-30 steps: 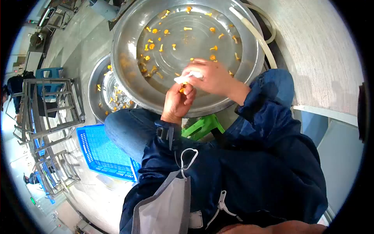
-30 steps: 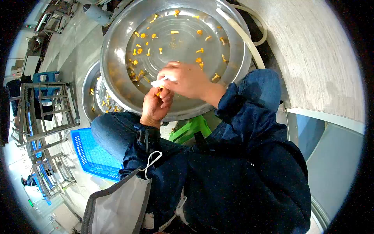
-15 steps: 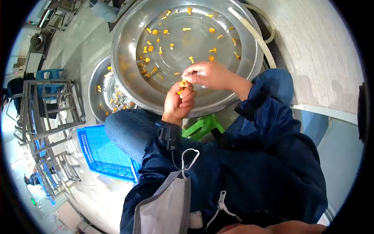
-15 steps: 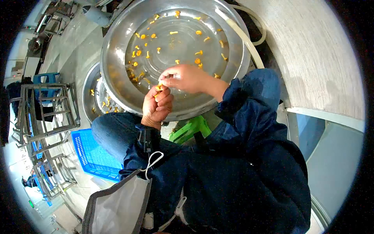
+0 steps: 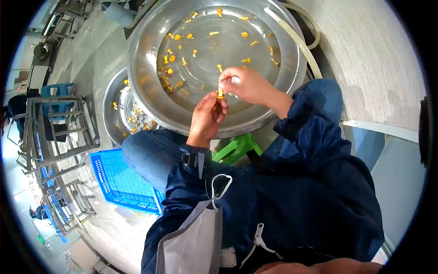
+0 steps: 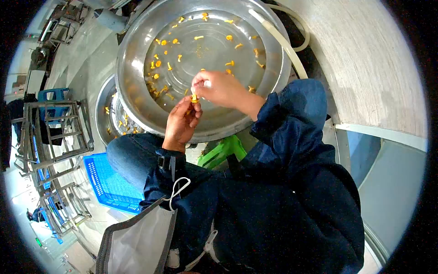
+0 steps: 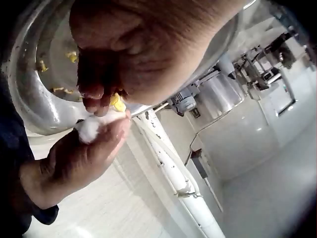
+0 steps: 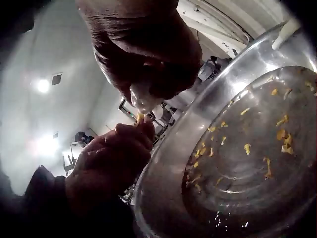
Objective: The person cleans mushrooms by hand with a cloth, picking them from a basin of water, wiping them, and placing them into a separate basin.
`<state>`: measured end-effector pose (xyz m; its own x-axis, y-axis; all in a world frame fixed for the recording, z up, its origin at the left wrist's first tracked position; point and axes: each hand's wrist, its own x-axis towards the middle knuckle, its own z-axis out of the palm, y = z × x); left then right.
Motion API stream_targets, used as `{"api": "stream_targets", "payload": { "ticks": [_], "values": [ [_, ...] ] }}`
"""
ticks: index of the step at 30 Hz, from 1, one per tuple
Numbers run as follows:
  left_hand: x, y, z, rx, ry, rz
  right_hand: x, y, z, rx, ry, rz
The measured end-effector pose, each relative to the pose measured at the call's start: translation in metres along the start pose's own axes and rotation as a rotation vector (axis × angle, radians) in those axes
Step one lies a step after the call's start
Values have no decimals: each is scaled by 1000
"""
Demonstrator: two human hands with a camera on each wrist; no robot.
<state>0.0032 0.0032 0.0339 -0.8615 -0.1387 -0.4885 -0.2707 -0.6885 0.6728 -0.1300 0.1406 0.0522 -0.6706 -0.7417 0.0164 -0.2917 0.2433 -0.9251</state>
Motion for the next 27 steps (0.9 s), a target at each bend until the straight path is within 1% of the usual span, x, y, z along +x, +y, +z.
{"api": "stream_targets", "payload": {
  "ticks": [1,3,4,7,8,11,12,14,15,16,17,18,19,21,22,25,26,27],
  "values": [
    [1,-1,0,-18,32,10,0,-3,2,57,73,-60],
    [3,-5,1,-53,95,27,-6,-17,4,63,16,-107],
    [2,-4,-1,-40,81,34,-7,-23,4,66,-10,-130],
    [4,-3,0,-43,80,47,-2,-2,13,-162,86,-269],
    [4,-3,-1,-43,70,51,1,6,13,-207,132,-238],
    [5,-3,-3,-49,42,69,2,-9,8,-151,77,-302],
    [6,-4,-5,-69,25,75,-2,-15,8,-105,-31,-269],
    [9,-5,-10,-103,-15,78,0,-9,9,-182,20,-209],
    [9,-6,-11,-104,17,82,2,-7,8,-220,48,-175],
    [10,-4,-12,-105,46,89,7,-6,-4,-185,146,-187],
    [12,-2,-13,-106,73,98,9,-5,-18,-91,197,-170],
    [15,0,-19,-107,26,116,11,-14,-34,6,247,-150],
    [16,7,-17,-71,30,114,11,-21,-48,102,294,-130],
    [25,17,-8,-120,114,122,9,-25,-65,308,383,-80],
    [31,24,-1,-141,110,138,9,-28,-71,414,429,-52],
    [80,14,-20,63,180,91,7,-40,-82,375,458,-71],
    [101,3,-21,209,207,100,8,-40,-84,286,474,-115],
    [121,-10,-30,400,254,12,8,-44,-85,280,465,-86]
  ]
}}
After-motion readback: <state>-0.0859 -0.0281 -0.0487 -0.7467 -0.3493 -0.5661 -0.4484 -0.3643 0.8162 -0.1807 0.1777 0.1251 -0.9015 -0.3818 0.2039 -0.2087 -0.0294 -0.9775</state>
